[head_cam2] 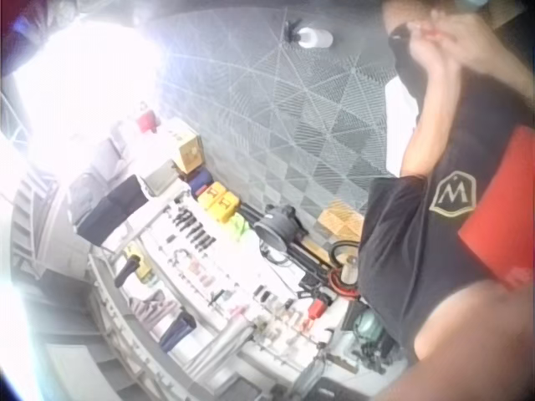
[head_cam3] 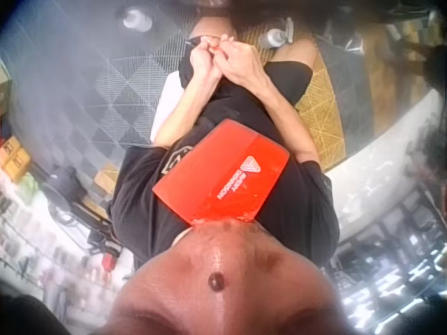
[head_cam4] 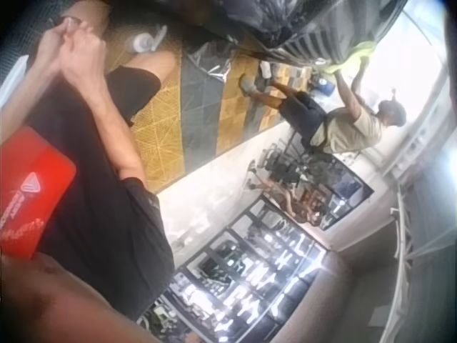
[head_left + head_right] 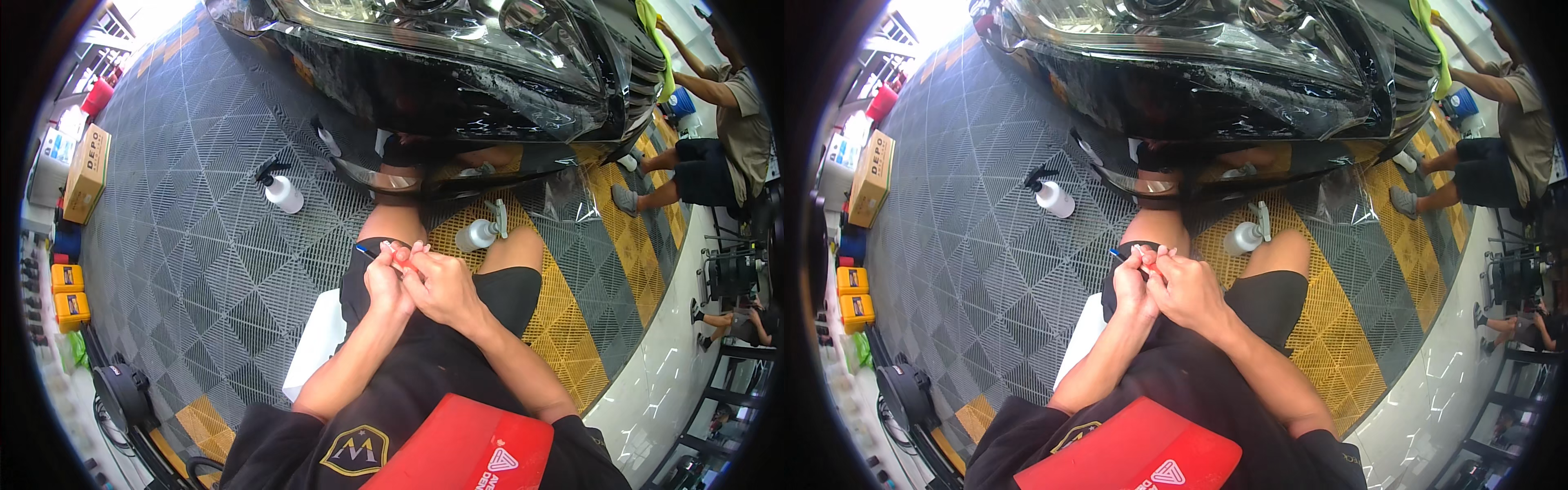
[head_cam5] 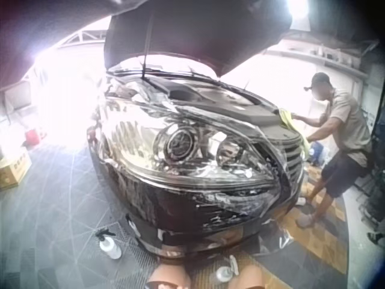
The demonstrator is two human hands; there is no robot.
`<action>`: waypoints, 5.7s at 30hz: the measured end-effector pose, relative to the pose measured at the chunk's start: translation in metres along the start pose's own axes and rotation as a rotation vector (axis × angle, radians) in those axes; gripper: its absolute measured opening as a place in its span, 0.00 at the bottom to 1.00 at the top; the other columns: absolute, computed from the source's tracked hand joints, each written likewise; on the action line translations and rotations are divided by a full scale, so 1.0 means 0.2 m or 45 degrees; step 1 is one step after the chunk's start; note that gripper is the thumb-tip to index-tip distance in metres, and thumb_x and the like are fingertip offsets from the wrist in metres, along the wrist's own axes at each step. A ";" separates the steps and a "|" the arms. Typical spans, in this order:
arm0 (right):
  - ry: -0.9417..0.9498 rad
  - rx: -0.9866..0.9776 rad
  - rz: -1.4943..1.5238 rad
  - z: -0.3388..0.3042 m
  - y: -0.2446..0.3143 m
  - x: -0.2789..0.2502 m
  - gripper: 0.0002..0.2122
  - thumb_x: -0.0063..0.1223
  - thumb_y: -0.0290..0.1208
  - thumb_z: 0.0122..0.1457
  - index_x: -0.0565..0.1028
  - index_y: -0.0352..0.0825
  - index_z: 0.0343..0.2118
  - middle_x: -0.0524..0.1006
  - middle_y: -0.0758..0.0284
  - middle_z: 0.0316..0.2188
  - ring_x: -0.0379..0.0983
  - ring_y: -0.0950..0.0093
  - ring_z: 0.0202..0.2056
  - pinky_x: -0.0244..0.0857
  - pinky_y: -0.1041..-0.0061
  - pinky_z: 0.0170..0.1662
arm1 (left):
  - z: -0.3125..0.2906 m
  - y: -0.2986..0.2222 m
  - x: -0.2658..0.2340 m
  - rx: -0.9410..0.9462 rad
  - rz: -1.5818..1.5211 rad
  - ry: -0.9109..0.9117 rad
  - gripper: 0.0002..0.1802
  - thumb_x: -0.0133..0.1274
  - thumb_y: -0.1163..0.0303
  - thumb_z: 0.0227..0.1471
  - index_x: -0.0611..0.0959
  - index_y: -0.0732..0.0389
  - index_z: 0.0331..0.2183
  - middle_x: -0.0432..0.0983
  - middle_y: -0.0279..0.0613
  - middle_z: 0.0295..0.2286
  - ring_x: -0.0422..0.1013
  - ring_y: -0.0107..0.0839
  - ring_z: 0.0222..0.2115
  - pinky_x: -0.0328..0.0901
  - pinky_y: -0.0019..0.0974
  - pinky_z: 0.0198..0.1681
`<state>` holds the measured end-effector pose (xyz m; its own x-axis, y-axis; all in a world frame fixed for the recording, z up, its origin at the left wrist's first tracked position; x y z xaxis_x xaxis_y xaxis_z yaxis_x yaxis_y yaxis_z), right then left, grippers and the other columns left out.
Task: The person applies a protective film to a car's headlight using a red squeegee and a spray bottle. They smooth the film, trim the edges with a knife, and use a small tool to tuck the film into the crevices.
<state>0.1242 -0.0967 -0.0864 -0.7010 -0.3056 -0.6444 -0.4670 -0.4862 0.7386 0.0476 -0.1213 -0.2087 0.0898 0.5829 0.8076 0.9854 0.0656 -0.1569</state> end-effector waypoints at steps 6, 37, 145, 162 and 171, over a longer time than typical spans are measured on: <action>0.042 0.267 0.426 -0.05 -0.12 0.01 0.07 0.53 0.31 0.64 0.77 0.31 0.35 0.78 0.60 0.27 0.74 0.68 0.21 0.68 0.69 0.25 | -0.05 -0.05 0.15 0.043 0.216 0.317 0.19 0.37 0.56 0.72 0.74 0.59 0.36 0.76 0.46 0.34 0.73 0.48 0.49 0.66 0.52 0.57; 0.213 0.725 1.300 -0.40 -0.34 -0.09 0.16 0.44 0.30 0.72 0.74 0.27 0.56 0.77 0.68 0.35 0.75 0.81 0.35 0.69 0.82 0.38 | 0.04 -0.13 0.09 -0.114 0.603 0.326 0.18 0.39 0.56 0.66 0.73 0.57 0.29 0.62 0.30 0.21 0.54 0.22 0.18 0.52 0.28 0.21; -0.074 0.872 1.892 -0.35 -0.11 -0.05 0.06 0.53 0.27 0.67 0.71 0.33 0.43 0.72 0.70 0.28 0.56 0.89 0.17 0.53 0.86 0.18 | -0.15 -0.05 0.48 0.598 0.888 0.785 0.31 0.24 0.53 0.74 0.67 0.60 0.23 0.64 0.41 0.29 0.62 0.36 0.35 0.59 0.39 0.50; 0.520 0.555 0.327 -0.42 -0.10 -0.26 0.13 0.57 0.34 0.61 0.77 0.27 0.29 0.77 0.52 0.20 0.79 0.62 0.23 0.67 0.66 0.27 | -0.57 0.19 0.24 -0.247 2.234 1.349 0.20 0.49 0.55 0.67 0.79 0.66 0.41 0.78 0.57 0.30 0.74 0.59 0.33 0.68 0.51 0.37; 0.540 0.688 0.464 -0.77 -0.02 -0.26 0.13 0.54 0.32 0.65 0.75 0.28 0.27 0.72 0.59 0.15 0.68 0.75 0.16 0.61 0.71 0.22 | -0.69 0.28 0.19 -0.363 2.261 1.819 0.21 0.45 0.54 0.68 0.78 0.64 0.38 0.77 0.51 0.30 0.73 0.58 0.33 0.66 0.53 0.36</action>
<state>0.2456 -0.2043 -0.0868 -0.6456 -0.7094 -0.2827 -0.5207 0.1381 0.8425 0.1255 -0.2074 -0.1077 0.4762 -0.8485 -0.2307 -0.1854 0.1595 -0.9696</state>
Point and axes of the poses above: each hand's wrist, its own z-axis towards the middle knuckle, its own x-axis out of the palm, y = z × x, the point moved 8 cm from there along z, towards the middle knuckle
